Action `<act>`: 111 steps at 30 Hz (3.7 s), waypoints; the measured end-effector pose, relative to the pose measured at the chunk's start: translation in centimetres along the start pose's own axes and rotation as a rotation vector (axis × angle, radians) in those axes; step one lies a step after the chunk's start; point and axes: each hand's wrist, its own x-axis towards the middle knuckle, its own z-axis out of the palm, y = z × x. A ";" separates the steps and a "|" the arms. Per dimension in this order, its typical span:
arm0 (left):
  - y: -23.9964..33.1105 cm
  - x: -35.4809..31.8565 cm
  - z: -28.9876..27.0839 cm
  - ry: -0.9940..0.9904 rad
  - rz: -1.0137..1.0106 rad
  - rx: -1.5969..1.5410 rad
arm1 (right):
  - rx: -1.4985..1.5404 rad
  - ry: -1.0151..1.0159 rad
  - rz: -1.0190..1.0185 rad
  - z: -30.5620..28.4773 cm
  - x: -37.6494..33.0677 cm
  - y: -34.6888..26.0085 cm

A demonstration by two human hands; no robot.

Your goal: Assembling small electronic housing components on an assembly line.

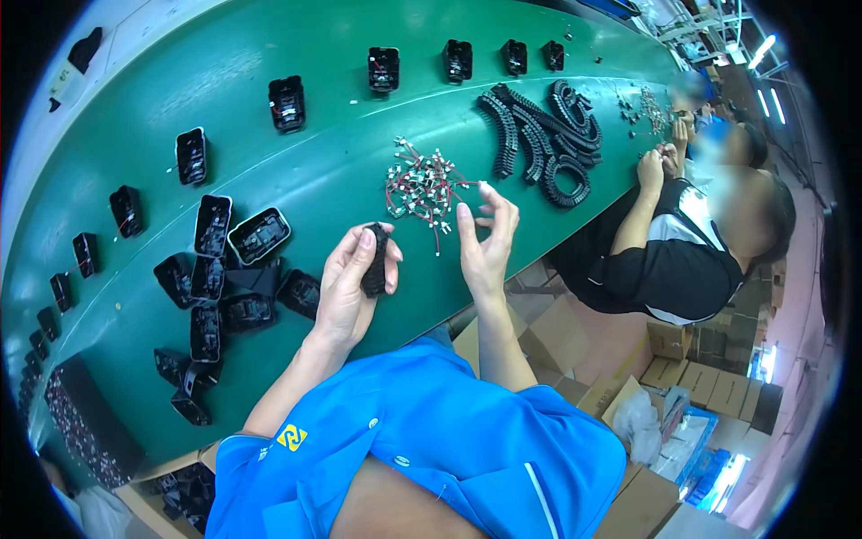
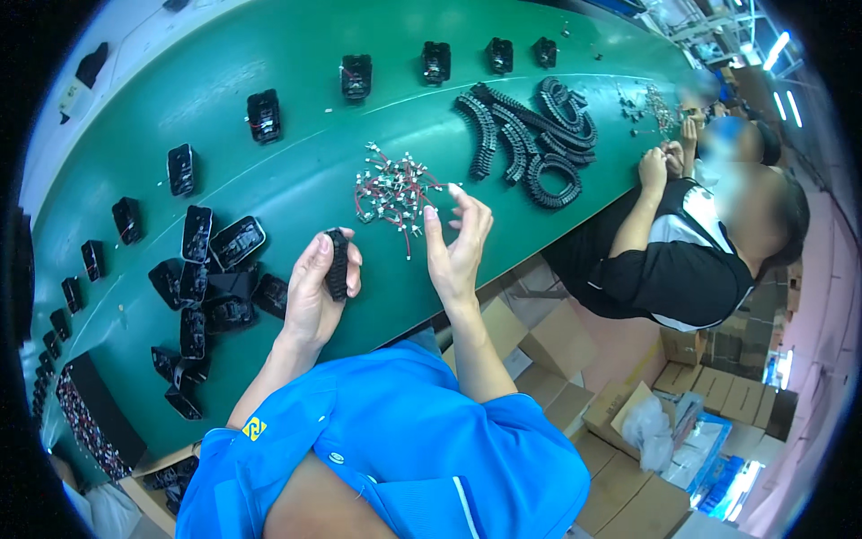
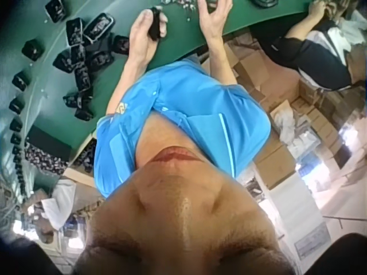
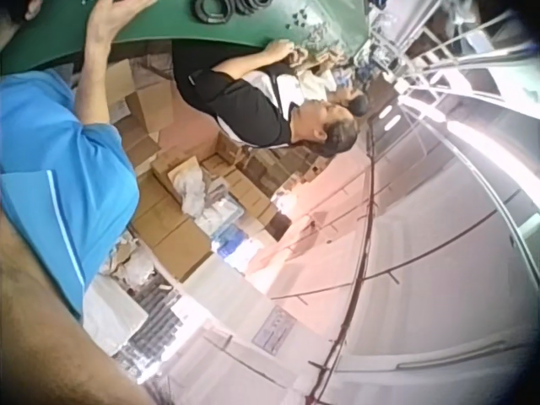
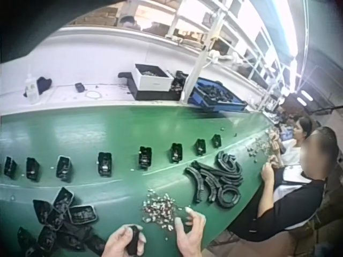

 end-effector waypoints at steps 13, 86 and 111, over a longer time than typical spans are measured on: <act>1.4 1.0 0.5 0.082 -0.094 -0.119 | 0.102 -0.117 -0.008 3.1 4.6 -0.8; 2.5 1.4 -0.9 0.133 0.052 -0.095 | 0.428 -0.691 -0.399 3.3 6.7 -5.4; 2.0 1.5 -0.1 0.208 -0.047 -0.162 | -0.397 -0.186 -0.373 3.3 9.0 -0.5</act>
